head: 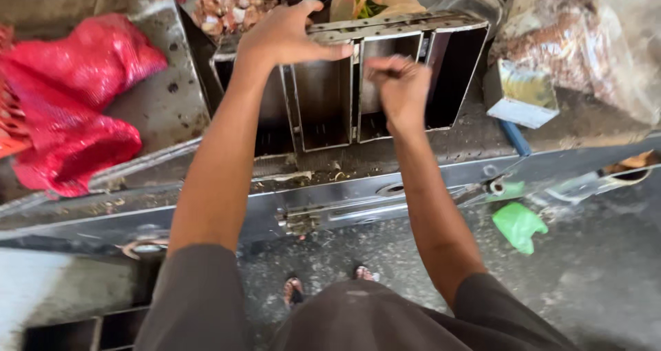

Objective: The person wipes the inside of metal bread loaf pans by hand and with a small square container of grease.

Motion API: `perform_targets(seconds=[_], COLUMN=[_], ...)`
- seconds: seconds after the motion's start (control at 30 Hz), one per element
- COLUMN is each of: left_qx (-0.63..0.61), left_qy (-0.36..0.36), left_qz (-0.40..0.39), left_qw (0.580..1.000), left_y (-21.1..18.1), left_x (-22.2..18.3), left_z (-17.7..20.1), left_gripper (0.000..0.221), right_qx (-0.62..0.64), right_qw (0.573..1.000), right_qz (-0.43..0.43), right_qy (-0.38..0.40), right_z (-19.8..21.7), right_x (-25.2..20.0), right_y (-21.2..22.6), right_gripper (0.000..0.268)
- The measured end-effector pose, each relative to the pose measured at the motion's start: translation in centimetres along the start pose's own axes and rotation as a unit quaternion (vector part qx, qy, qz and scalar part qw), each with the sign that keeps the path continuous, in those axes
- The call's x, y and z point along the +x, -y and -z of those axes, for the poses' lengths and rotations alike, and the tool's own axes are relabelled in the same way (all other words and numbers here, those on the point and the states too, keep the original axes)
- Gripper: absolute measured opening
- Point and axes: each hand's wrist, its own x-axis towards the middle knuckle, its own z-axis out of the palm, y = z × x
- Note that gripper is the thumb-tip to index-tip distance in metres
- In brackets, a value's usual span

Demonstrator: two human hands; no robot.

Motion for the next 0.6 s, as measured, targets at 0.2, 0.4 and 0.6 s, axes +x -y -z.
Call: perform_targets(seconds=[0.2,0.4,0.6], left_qx=[-0.017,-0.071,-0.061], left_qy=[0.004,-0.001,0.043], left_qz=[-0.046,-0.101,-0.026], left_qw=[0.999,0.992,0.997], left_y=[2.7,3.5,2.2], left_x=[2.8,2.9,2.9], left_z=[-0.4,-0.2,-1.1], left_gripper=[0.113,0.105,0.081], right_qx=[-0.114,0.014,-0.177], right_qw=[0.989,0.998,0.980], right_qz=[0.090,0.067,0.074], right_qy=[0.024,0.004,0.046], right_z=[-5.9,-12.8,-10.0], right_x=[-5.5,0.5,-4.3], right_y=[3.4,-2.0,-5.7], right_gripper=[0.015,0.014,0.013])
